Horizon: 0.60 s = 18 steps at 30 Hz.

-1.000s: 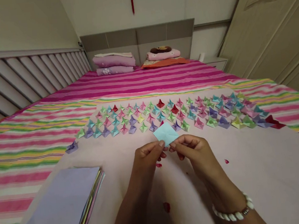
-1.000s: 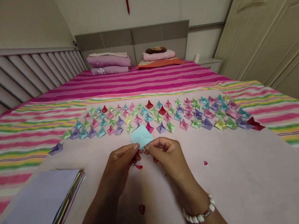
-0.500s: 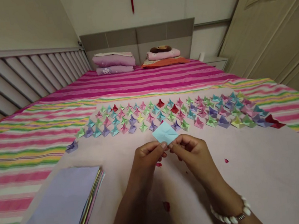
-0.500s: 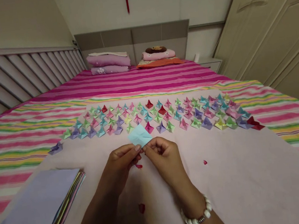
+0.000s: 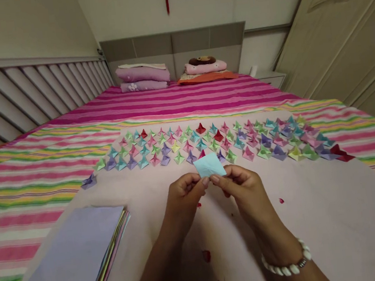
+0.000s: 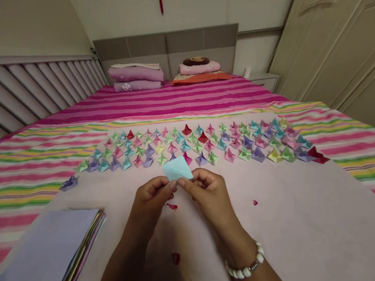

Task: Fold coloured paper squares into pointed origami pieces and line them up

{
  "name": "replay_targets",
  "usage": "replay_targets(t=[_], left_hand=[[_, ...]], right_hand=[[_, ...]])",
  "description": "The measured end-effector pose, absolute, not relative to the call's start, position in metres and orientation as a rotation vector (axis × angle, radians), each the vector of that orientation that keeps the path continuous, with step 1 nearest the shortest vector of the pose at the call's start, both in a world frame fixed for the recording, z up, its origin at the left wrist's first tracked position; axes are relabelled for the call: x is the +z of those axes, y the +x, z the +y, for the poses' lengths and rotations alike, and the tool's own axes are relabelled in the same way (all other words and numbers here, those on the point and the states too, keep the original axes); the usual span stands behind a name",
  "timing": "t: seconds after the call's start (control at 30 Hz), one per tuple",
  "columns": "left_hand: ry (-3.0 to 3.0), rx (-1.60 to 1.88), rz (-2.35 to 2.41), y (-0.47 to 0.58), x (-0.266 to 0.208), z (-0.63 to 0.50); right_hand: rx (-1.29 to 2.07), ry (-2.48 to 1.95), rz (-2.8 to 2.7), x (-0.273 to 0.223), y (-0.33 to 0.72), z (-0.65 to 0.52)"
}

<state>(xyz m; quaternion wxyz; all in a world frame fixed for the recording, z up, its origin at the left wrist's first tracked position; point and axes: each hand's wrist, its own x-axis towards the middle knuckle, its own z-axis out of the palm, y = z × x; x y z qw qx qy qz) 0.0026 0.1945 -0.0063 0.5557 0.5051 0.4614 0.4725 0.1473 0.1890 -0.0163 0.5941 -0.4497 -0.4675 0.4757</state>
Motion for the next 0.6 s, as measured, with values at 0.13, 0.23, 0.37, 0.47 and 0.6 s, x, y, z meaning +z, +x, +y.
replay_targets(t=[0.13, 0.23, 0.37, 0.47, 0.6], left_hand=[[1.05, 1.088, 0.982, 0.001, -0.012, 0.197], [0.878, 1.02, 0.788, -0.004, -0.012, 0.198], [0.67, 0.798, 0.506, -0.008, -0.01, 0.197], [0.559, 0.669, 0.374, -0.007, -0.009, 0.197], [0.451, 0.577, 0.348, -0.001, -0.011, 0.195]], right_hand=[[1.143, -0.99, -1.126, -0.013, 0.15, 0.188], [1.299, -0.874, -1.142, -0.011, 0.156, 0.19], [1.417, -0.751, -1.039, -0.011, 0.162, 0.193], [1.513, -0.73, -1.004, -0.01, 0.161, 0.191], [1.537, -0.743, -0.97, -0.008, 0.157, 0.188]])
